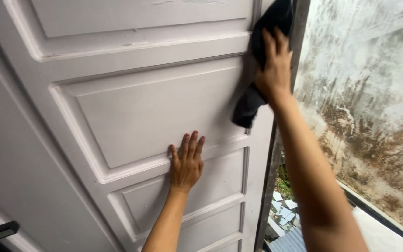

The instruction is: Cleaning a white wooden door and its handle using a black cloth.

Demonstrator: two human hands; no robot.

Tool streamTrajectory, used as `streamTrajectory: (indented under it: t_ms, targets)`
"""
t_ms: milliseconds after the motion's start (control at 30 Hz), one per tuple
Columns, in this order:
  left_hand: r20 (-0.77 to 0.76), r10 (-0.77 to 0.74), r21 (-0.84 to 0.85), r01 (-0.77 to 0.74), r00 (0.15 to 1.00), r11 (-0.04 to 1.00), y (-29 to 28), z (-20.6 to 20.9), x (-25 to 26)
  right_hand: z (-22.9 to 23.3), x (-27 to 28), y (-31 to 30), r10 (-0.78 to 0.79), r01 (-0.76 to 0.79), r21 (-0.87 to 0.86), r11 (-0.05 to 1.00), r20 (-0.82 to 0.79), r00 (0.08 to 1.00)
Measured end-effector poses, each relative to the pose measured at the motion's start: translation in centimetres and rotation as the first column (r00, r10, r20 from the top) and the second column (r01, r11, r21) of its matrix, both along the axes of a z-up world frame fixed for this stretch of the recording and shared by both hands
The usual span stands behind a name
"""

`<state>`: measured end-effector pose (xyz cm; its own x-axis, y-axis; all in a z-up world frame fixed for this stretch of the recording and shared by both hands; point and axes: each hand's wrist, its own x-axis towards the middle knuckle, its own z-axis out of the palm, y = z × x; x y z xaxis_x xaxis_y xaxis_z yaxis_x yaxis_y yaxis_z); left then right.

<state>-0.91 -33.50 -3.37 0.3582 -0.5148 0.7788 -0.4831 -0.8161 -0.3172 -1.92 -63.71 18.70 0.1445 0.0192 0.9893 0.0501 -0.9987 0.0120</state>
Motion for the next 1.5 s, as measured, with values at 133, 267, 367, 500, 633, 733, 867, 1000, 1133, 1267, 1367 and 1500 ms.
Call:
streamTrajectory:
  t_ms: [133, 267, 367, 500, 633, 733, 867, 1000, 1133, 1267, 1367, 1500]
  targets:
    - [0.139, 0.068, -0.035, -0.063, 0.988, 0.997, -0.7, -1.2, 0.8, -13.0, -0.6, 0.7, 0.286, -0.264, 0.188, 0.946, -0.097, 0.953]
    - [0.195, 0.092, -0.045, -0.085, 0.976, 0.995, -0.9, -1.5, 1.5, -31.3, -1.8, -0.3, 0.323, -0.280, 0.213, 0.936, -0.207, 0.923]
    - [0.222, 0.127, -0.028, -0.124, 0.967, 0.992, -0.9, -1.9, 1.8, -38.9, -1.1, -1.6, 0.393, -0.259, 0.359, 0.896, -0.374, 0.840]
    - [0.240, 0.125, -0.020, -0.124, 0.963, 0.992, -0.8, -1.9, 1.8, -32.6, 6.0, -3.9, 0.276, -0.185, 0.351, 0.918, -0.229, 0.934]
    - [0.259, 0.118, -0.035, -0.113, 0.959, 0.993, -1.0, -1.8, 1.9, -7.1, 5.4, -5.0, 0.365, -0.302, 0.394, 0.868, -0.094, 0.926]
    - [0.264, 0.126, -0.022, -0.125, 0.956, 0.992, -0.8, -1.7, 1.9, 3.4, 5.8, -6.7, 0.433, -0.394, 0.423, 0.816, 0.004, 0.902]
    - [0.273, 0.131, -0.017, -0.131, 0.953, 0.991, -0.7, -1.9, 1.8, 5.9, 9.4, -10.5, 0.587, -0.624, 0.348, 0.699, 0.218, 0.779]
    - [0.284, 0.121, -0.030, -0.117, 0.951, 0.993, -0.8, -1.9, 1.9, -4.3, 5.0, -6.2, 0.628, -0.688, 0.361, 0.630, 0.285, 0.724]
    - [0.269, 0.118, -0.025, -0.116, 0.956, 0.993, -0.6, -1.9, 1.6, -26.4, 3.9, -4.7, 0.391, -0.355, 0.679, 0.643, 0.107, 0.914]
    - [0.271, 0.133, -0.025, -0.131, 0.953, 0.991, -0.7, -1.9, 1.7, -42.7, -2.1, -3.7, 0.370, -0.086, 0.766, 0.637, -0.205, 0.906]
    - [0.281, 0.149, -0.015, -0.151, 0.948, 0.988, -0.7, -1.9, 1.7, -42.3, -3.2, -6.1, 0.392, -0.107, 0.715, 0.691, -0.245, 0.887]
    - [0.282, 0.148, -0.022, -0.148, 0.948, 0.989, -0.8, -2.2, 2.1, -25.8, -2.0, -7.1, 0.332, -0.219, 0.578, 0.786, -0.096, 0.938]
